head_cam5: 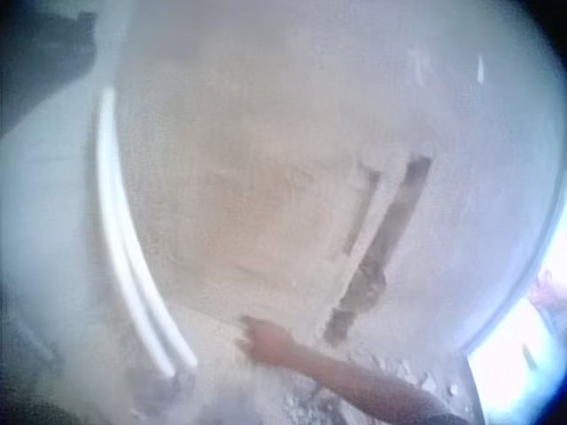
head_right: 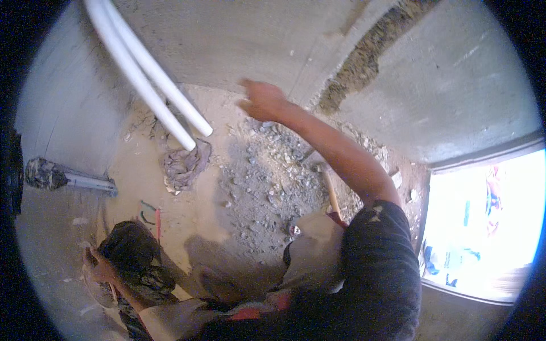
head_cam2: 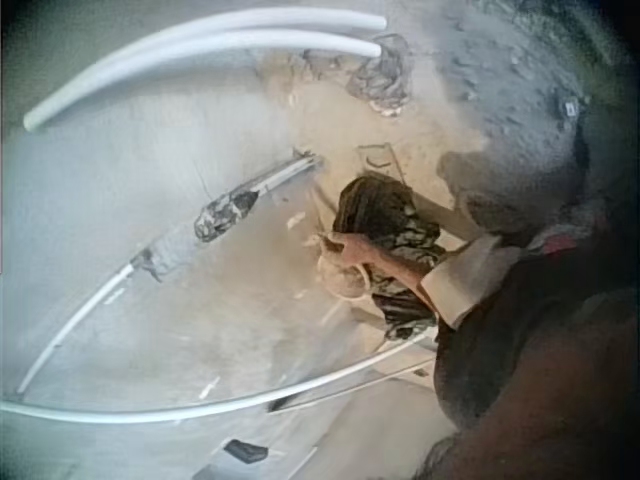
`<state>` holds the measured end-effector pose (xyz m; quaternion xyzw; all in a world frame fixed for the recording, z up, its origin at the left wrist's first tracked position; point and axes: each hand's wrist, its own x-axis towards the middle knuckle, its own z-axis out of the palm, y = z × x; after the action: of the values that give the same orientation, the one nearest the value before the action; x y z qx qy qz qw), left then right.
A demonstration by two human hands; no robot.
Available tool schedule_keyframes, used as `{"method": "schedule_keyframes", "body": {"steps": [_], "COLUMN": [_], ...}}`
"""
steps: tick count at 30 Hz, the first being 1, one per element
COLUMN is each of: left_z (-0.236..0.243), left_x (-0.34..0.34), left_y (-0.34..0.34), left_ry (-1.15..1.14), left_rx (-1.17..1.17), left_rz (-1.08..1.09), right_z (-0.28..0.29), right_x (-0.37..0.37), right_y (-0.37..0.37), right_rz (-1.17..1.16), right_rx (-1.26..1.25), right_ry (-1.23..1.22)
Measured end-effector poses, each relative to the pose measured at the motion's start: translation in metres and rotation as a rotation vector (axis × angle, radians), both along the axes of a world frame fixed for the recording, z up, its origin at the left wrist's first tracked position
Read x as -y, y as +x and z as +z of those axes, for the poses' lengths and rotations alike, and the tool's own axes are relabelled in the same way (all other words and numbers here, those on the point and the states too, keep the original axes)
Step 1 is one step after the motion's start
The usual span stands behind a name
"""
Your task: The person chisels a groove into a concrete wall by striking a metal chisel with a hammer, then picks up a small piece of PVC pipe and places it near the groove before resuming chiseling.
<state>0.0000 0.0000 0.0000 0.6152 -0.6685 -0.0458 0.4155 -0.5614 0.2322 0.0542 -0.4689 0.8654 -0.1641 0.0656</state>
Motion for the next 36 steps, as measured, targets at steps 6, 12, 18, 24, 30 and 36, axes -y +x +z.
{"method": "schedule_keyframes", "body": {"steps": [6,12,18,24,30,36], "left_z": [-0.005,-0.1,0.023,0.018,-0.063,-0.138], "left_x": [-0.06,-0.196,-0.29,-0.348,-0.358,-0.373], "left_y": [-0.122,-0.216,-0.326,-0.407,-0.493,-0.574], "left_ry": [-0.087,1.029,1.563,1.235,0.906,0.561], "left_rx": [0.163,-0.151,0.104,0.372,0.387,0.69], "left_rz": [-0.308,-0.962,-1.384,-1.603,-1.639,-1.603], "right_z": [-0.129,-0.223,-0.214,-0.24,-0.269,-0.236], "right_x": [-0.288,-0.39,-0.389,-0.388,-0.402,-0.386], "right_y": [-0.053,0.047,0.073,0.073,0.077,0.084], "right_rz": [-0.49,-0.607,-0.654,-0.826,-0.883,-0.818], "right_rx": [0.147,0.505,0.547,0.693,0.842,0.741], "right_ry": [0.193,0.21,0.366,0.03,-0.126,-0.078]}}
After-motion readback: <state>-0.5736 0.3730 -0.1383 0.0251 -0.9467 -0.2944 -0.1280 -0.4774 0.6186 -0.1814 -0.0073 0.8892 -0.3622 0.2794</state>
